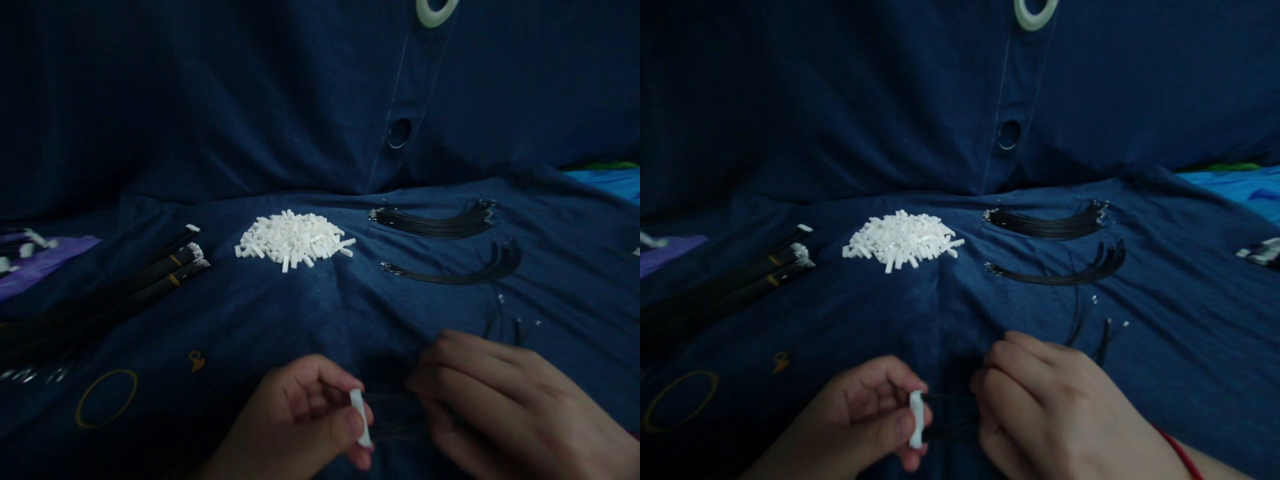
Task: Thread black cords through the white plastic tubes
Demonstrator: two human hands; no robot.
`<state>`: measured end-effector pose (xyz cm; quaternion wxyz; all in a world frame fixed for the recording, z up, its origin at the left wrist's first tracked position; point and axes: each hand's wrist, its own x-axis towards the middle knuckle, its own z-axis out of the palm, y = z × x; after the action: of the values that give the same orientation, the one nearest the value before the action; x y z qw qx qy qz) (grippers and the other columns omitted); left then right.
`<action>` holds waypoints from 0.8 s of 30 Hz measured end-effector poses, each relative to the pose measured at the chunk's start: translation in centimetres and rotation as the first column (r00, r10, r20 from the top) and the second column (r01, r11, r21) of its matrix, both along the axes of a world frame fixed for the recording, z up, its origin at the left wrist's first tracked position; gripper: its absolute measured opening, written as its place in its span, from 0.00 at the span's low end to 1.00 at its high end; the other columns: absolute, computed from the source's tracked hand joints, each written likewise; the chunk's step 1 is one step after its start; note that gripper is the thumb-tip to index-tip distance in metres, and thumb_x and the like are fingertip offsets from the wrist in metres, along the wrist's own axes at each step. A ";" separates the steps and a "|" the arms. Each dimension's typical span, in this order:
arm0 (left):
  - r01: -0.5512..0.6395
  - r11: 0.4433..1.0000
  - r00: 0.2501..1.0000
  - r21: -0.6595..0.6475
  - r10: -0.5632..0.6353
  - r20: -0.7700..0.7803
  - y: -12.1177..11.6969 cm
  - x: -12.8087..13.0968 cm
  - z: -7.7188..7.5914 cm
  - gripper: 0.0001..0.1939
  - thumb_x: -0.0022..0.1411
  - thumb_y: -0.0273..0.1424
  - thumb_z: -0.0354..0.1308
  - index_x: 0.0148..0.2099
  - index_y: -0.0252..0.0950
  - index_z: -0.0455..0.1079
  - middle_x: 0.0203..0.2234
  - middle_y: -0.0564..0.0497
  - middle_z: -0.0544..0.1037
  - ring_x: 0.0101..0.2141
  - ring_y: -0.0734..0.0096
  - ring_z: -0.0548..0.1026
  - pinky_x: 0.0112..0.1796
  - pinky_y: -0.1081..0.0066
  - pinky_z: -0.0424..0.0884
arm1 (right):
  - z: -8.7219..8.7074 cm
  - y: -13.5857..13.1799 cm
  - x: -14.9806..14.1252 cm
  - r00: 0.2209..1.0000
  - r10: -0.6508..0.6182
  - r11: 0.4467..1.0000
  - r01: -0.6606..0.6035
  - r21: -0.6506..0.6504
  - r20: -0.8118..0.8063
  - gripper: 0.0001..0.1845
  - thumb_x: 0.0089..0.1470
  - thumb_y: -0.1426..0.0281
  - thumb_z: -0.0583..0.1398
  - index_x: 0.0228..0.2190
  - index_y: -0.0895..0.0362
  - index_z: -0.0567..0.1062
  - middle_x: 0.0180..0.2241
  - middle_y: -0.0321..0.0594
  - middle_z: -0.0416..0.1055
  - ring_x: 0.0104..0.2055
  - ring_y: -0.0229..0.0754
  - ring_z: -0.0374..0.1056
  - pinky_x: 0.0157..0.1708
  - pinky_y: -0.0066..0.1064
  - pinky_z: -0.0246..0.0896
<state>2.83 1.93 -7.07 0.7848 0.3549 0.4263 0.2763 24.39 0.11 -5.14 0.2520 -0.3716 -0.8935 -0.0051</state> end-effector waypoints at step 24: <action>-0.026 0.903 0.991 0.429 0.078 -0.105 -0.6 -0.1 -0.3 0.07 0.51 0.22 0.62 0.30 0.39 0.74 0.27 0.54 0.76 0.32 0.72 0.76 0.34 0.75 0.70 | 0.7 -0.2 -1.4 0.995 -0.101 0.986 0.100 0.135 0.005 0.15 0.65 0.63 0.49 0.43 0.56 0.70 0.38 0.39 0.74 0.41 0.40 0.71 0.41 0.30 0.67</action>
<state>2.75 1.36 -7.40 0.6535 0.5224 0.4110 0.3622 23.00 -0.10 -4.43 0.2707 -0.3983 -0.8727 -0.0804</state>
